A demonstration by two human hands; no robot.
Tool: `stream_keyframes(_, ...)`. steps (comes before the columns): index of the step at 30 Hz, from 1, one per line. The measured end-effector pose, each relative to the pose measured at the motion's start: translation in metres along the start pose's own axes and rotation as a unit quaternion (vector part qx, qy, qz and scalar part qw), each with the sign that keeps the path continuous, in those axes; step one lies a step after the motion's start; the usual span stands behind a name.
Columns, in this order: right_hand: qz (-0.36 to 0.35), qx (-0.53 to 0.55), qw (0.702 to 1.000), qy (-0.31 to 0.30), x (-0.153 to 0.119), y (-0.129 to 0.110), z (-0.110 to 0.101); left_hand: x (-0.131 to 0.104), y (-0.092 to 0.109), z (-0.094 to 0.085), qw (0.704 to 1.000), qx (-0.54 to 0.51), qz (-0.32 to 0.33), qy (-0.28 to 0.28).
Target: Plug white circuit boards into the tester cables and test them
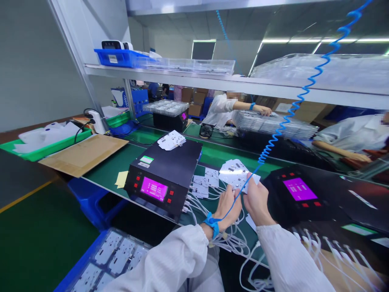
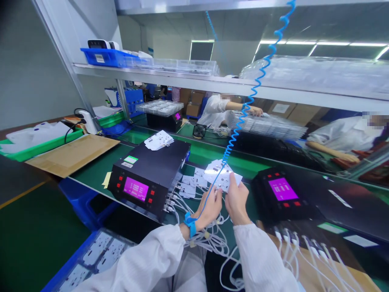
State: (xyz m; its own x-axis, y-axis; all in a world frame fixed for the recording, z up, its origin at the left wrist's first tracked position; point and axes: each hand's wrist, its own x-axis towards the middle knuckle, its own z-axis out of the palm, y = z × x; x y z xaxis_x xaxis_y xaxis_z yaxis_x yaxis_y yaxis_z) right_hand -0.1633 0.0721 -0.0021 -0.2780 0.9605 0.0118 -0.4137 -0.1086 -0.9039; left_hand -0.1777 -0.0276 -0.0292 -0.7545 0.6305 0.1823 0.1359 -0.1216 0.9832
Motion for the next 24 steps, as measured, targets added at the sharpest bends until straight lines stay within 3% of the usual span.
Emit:
stream_keyframes(8,-0.038,0.016,0.995,0.095,0.024,0.017,-0.007,0.003,0.005,0.016,1.0,0.016,0.004,0.004)
stream_keyframes(12,-0.057,0.03,0.988,0.138,0.052,0.004,-0.017,0.003,-0.006,0.019,1.0,0.002,-0.011,0.001)
stream_keyframes(15,-0.045,0.04,0.985,0.162,0.072,-0.012,-0.032,0.006,-0.017,0.014,0.997,-0.019,-0.065,0.031)
stream_keyframes(19,-0.005,0.001,0.993,0.121,0.082,-0.022,-0.055,0.013,-0.027,-0.001,0.981,-0.054,-0.151,0.106)
stream_keyframes(24,0.07,-0.054,0.994,0.068,0.073,-0.008,-0.063,0.028,-0.029,-0.023,0.958,-0.106,-0.19,0.189)
